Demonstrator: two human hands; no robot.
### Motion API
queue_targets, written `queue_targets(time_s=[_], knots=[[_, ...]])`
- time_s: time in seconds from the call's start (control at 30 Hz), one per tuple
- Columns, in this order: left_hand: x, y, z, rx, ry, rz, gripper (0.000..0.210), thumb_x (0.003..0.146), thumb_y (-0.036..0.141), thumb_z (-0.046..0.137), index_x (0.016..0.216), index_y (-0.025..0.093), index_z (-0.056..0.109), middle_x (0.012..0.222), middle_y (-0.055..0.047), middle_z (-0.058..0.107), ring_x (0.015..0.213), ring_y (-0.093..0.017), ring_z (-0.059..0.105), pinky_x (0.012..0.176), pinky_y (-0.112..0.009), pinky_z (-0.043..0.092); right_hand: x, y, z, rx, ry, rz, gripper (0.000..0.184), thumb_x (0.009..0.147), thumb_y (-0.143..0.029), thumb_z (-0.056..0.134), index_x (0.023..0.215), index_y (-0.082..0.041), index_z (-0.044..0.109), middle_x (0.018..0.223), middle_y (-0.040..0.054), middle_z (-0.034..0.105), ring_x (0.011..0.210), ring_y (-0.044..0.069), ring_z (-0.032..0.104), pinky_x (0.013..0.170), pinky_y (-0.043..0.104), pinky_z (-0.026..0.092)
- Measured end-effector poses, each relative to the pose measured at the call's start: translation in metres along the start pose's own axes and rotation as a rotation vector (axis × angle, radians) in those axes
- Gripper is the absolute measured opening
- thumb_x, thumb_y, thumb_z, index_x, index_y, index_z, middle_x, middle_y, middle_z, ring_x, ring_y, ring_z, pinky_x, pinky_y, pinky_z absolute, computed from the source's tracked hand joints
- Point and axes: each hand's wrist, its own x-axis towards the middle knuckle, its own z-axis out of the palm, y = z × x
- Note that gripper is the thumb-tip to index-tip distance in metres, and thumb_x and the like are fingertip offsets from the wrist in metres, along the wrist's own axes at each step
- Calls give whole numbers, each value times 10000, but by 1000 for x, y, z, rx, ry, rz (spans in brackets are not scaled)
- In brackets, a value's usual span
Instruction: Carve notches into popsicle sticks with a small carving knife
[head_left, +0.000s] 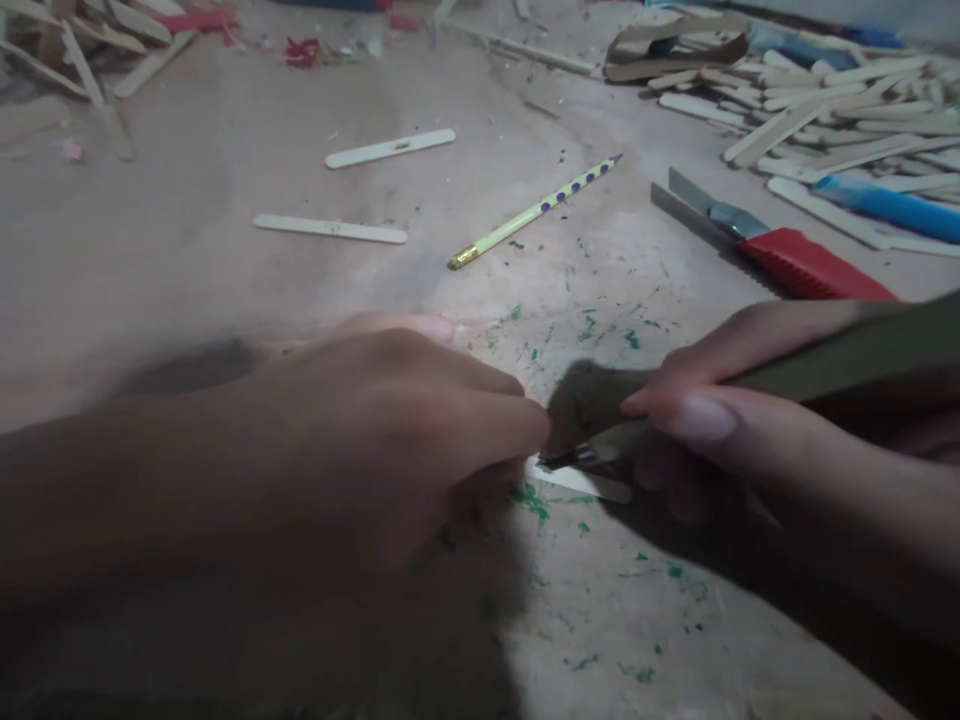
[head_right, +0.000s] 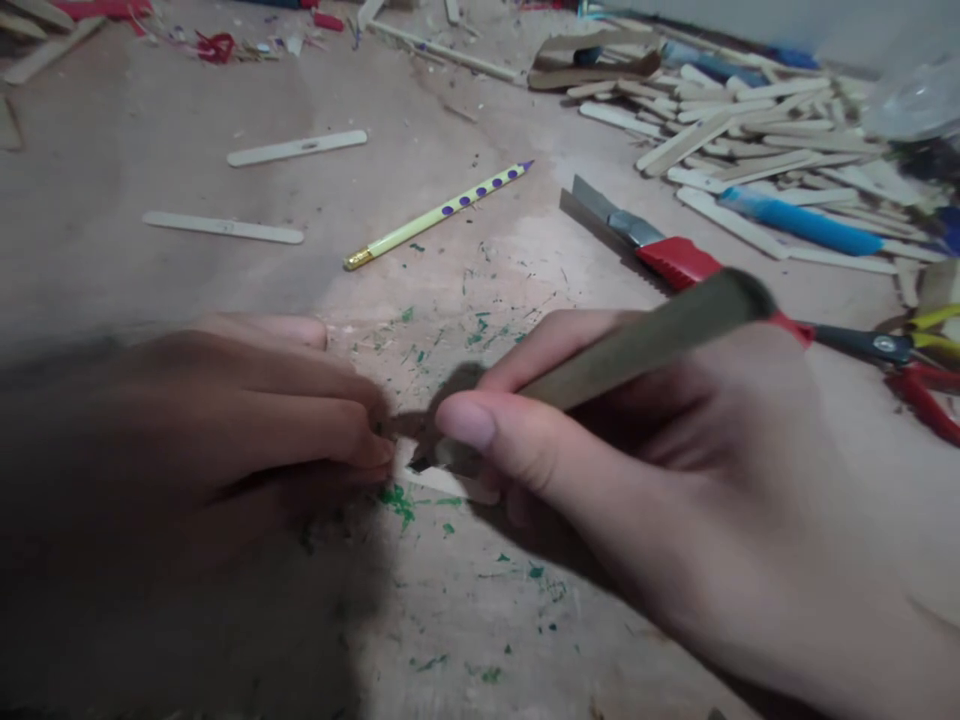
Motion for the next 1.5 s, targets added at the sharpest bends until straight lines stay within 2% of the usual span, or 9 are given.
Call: queue_targets(time_s=[0.13, 0.27, 0.3, 0.5, 0.63, 0.87, 1.07, 1.23, 1.5], knots=[[1, -11, -4, -95, -62, 66, 397, 1182, 49, 555, 1011, 246, 854, 964, 32, 876, 804, -163, 744, 746, -348, 532, 6, 16, -17, 38, 25, -12, 491, 709, -640, 1267, 994, -375, 967, 748, 51, 803, 691, 371, 859, 417, 408, 648], [3, -15, -1, -113, -41, 98, 384, 1212, 67, 571, 1003, 245, 839, 963, 29, 874, 807, -173, 753, 721, -381, 524, 13, 24, -21, 78, 39, -11, 514, 740, -719, 1231, 976, -366, 940, 783, 65, 806, 706, 353, 841, 450, 426, 635], [4, -15, -1, -89, -69, 40, 392, 1228, 53, 574, 1033, 253, 848, 998, 30, 888, 856, -183, 779, 768, -383, 553, 14, 24, -19, 90, 38, -6, 501, 761, -718, 1224, 980, -364, 946, 785, 65, 810, 693, 341, 832, 453, 426, 631], [3, -14, -4, -54, -52, 115, 246, 1209, 100, 720, 1058, 255, 838, 1009, 13, 898, 906, -216, 807, 821, -372, 587, 20, 13, -2, 191, -97, 60, 331, 1008, -640, 1110, 941, -335, 998, 636, 36, 753, 494, 214, 697, 413, 343, 545], [3, -20, -7, 16, -52, 200, 365, 1330, 217, 588, 1117, 243, 883, 1096, -28, 919, 883, -214, 797, 805, -377, 584, 21, 7, 4, 133, 4, -33, 335, 915, -630, 1183, 862, -351, 1006, 641, 29, 757, 480, 198, 684, 357, 284, 478], [4, -20, -8, -52, -67, 140, 427, 1269, 77, 547, 1091, 225, 905, 1140, -22, 893, 933, -170, 830, 839, -305, 621, 16, 8, -5, 184, 124, -116, 290, 957, -628, 1161, 884, -393, 1006, 673, 23, 770, 519, 190, 694, 429, 287, 557], [5, -18, -9, -35, -8, 43, 307, 1360, 233, 596, 1286, 289, 889, 1235, 17, 935, 1085, -158, 887, 944, -282, 626, 8, 3, -3, 38, 118, -137, 305, 986, -696, 1124, 876, -438, 1004, 675, 11, 797, 513, 216, 708, 416, 331, 518], [9, -21, -7, -41, -8, 69, 303, 1355, 250, 599, 1282, 301, 888, 1241, 20, 943, 1066, -157, 895, 915, -275, 629, 14, 1, 2, -60, 122, -170, 473, 924, -819, 1121, 783, -392, 974, 580, 4, 756, 459, 196, 673, 425, 324, 539], [8, -21, -4, -27, 6, 58, 371, 1333, 185, 566, 1232, 305, 902, 1235, 30, 940, 1032, -154, 880, 905, -278, 620, 1, 12, 1, -104, 58, -185, 304, 1101, -671, 1018, 891, -453, 997, 690, 18, 779, 520, 212, 702, 371, 296, 510]])
